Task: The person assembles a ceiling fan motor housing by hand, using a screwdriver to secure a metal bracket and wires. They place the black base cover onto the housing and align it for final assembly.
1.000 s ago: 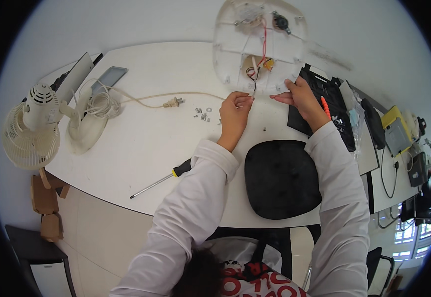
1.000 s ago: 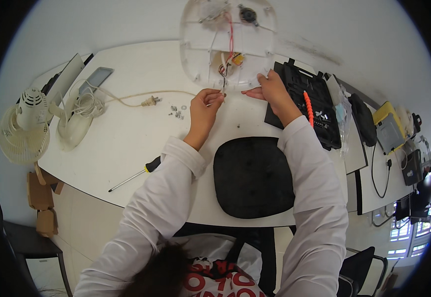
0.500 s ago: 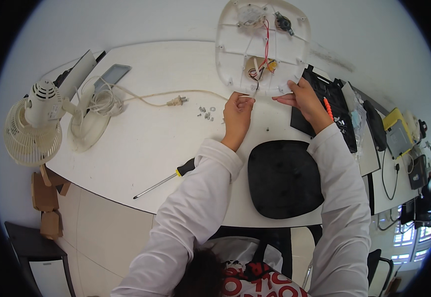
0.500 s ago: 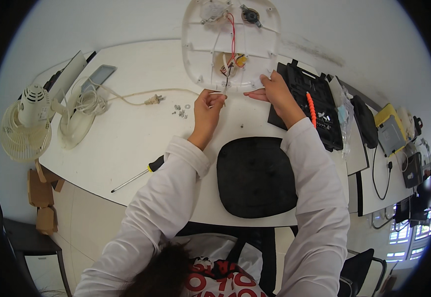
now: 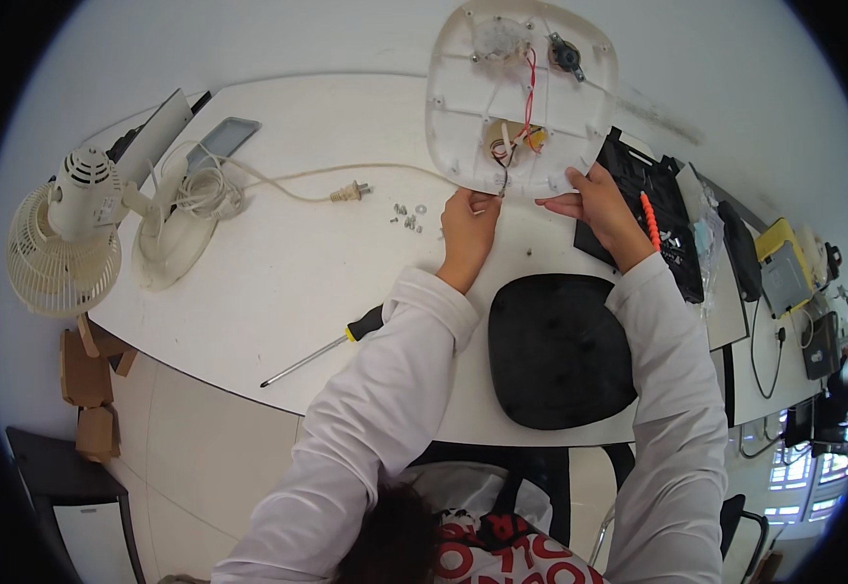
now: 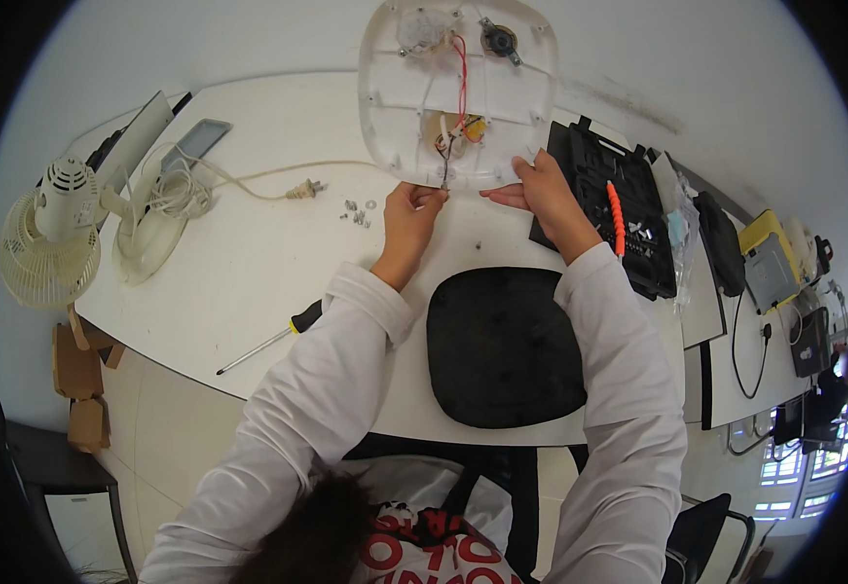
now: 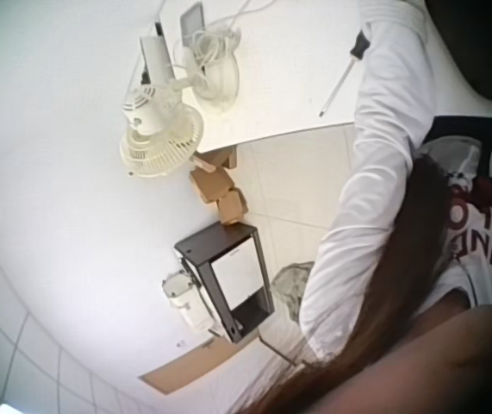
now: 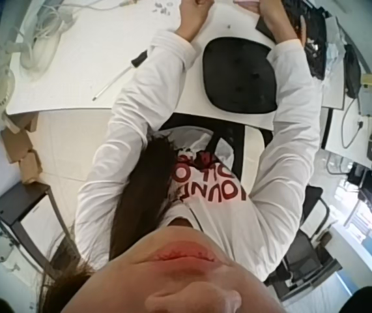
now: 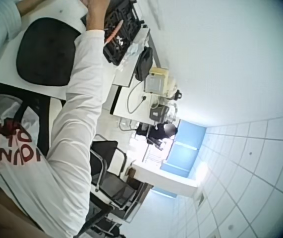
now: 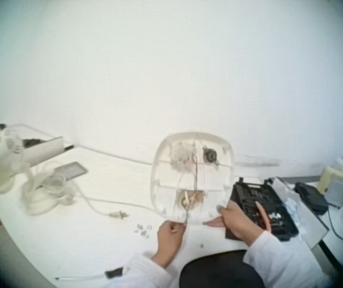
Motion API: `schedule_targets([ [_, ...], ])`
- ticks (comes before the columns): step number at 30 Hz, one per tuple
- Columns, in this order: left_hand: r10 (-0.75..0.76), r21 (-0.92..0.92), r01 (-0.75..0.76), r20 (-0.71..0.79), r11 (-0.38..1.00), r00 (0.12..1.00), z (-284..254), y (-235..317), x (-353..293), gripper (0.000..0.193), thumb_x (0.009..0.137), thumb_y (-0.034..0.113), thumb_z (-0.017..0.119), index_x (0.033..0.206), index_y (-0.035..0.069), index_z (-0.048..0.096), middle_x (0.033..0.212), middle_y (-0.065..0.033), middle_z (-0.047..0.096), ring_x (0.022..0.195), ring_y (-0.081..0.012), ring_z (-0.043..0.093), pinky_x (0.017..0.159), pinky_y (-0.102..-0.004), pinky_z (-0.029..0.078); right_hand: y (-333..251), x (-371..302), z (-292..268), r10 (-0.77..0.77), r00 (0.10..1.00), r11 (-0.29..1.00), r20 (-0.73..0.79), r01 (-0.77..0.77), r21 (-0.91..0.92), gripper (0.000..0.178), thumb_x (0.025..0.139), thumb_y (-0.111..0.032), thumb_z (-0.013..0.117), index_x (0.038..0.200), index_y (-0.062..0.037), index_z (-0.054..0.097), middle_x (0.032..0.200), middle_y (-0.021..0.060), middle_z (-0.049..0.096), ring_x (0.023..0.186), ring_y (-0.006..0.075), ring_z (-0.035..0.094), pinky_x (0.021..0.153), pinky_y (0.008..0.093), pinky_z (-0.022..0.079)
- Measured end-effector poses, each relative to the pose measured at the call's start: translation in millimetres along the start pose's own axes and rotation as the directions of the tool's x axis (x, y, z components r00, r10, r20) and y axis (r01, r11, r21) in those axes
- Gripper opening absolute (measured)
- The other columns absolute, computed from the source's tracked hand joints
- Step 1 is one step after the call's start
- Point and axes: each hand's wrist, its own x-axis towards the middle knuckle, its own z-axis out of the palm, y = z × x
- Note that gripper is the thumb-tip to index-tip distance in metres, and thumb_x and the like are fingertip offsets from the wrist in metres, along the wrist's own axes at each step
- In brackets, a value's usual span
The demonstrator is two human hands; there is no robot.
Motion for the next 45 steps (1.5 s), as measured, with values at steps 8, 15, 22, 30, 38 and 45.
schedule_targets([
  [8, 0.004, 0.243, -0.008, 0.015, 0.97, 1.0, -4.3, 9.1, -5.8, 0.05, 0.073, 0.003, 0.075, 0.116, -0.004, 0.052, 0.095, -0.013, 0.068, 0.07, -0.0232, 0.07, 0.064, -0.0324, 0.055, 20.6, -7.6, -7.6, 0.063, 0.998, 0.996, -0.026, -0.061, 0.064, 0.036, 0.104, -0.017, 0.044, 0.132, 0.0044, 0.041, 0.121, 0.0223, 0.061, 0.098, 0.0357, 0.07, 0.083, 0.0357, 0.061],
  [15, 0.017, 0.258, 0.014, -0.116, 0.966, 0.993, -8.2, -7.3, -0.6, 0.062, 0.071, 0.004, 0.069, 0.125, -0.008, 0.041, 0.119, -0.0248, 0.048, 0.119, -0.0364, 0.045, 0.1, -0.0417, 0.04, 33.2, -6.0, -11.6, 0.102, 0.995, 0.994, -0.021, -0.101, 0.052, 0.035, 0.104, -0.017, 0.043, 0.13, 0.0055, 0.042, 0.12, 0.0227, 0.061, 0.098, 0.0376, 0.07, 0.082, 0.0353, 0.061],
  [22, 0.26, 0.106, -0.246, -0.156, 0.963, 0.953, -9.4, 18.0, -3.8, 0.058, 0.081, 0.004, 0.054, 0.135, -0.008, 0.035, 0.127, -0.0234, 0.041, 0.122, -0.0362, 0.04, 0.104, -0.0394, 0.034, 59.5, -1.3, -23.5, 0.12, 0.993, 0.992, -0.017, -0.119, 0.03, 0.034, 0.104, -0.015, 0.043, 0.132, 0.0036, 0.043, 0.122, 0.0222, 0.061, 0.098, 0.0364, 0.07, 0.082, 0.0341, 0.061],
  [30, 0.114, -0.061, -0.123, -0.129, 0.991, 0.985, -8.1, 3.1, -1.3, 0.054, 0.084, 0.003, 0.049, 0.136, -0.008, 0.036, 0.13, -0.0234, 0.042, 0.122, -0.0346, 0.042, 0.104, -0.0384, 0.034, 46.2, -40.2, -42.1, 0.027, 0.998, 0.966, 0.062, -0.01, -0.258, 0.052, 0.096, -0.022, 0.06, 0.138, -0.0006, 0.038, 0.122, 0.0122, 0.055, 0.111, 0.0227, 0.06, 0.089, 0.0334, 0.052],
  [38, 0.429, 0.179, -0.399, -0.174, 0.899, 0.887, -18.9, 22.6, -7.6, 0.055, 0.082, 0.002, 0.048, 0.136, -0.005, 0.036, 0.128, -0.0217, 0.041, 0.12, -0.0363, 0.041, 0.103, -0.039, 0.035, 12.6, -188.5, -33.1, -0.192, 0.827, 0.406, 0.529, 0.558, -0.724, 0.049, 0.084, -0.009, 0.069, 0.131, -0.0079, 0.053, 0.133, 0.0141, 0.053, 0.125, 0.0343, 0.051, 0.102, 0.0393, 0.044],
  [45, 0.491, 0.226, -0.441, -0.27, 0.869, 0.828, -10.3, 27.4, 3.8, 0.056, 0.086, 0.002, 0.053, 0.14, 0.001, 0.039, 0.136, -0.0192, 0.042, 0.123, -0.0322, 0.044, 0.105, -0.0415, 0.036, 27.7, -255.4, -24.7, -0.07, 0.869, 0.16, 0.49, 0.495, -0.854, 0.049, 0.071, -0.009, 0.076, 0.117, -0.0081, 0.061, 0.11, 0.0106, 0.058, 0.102, 0.031, 0.058, 0.09, 0.0397, 0.048],
])
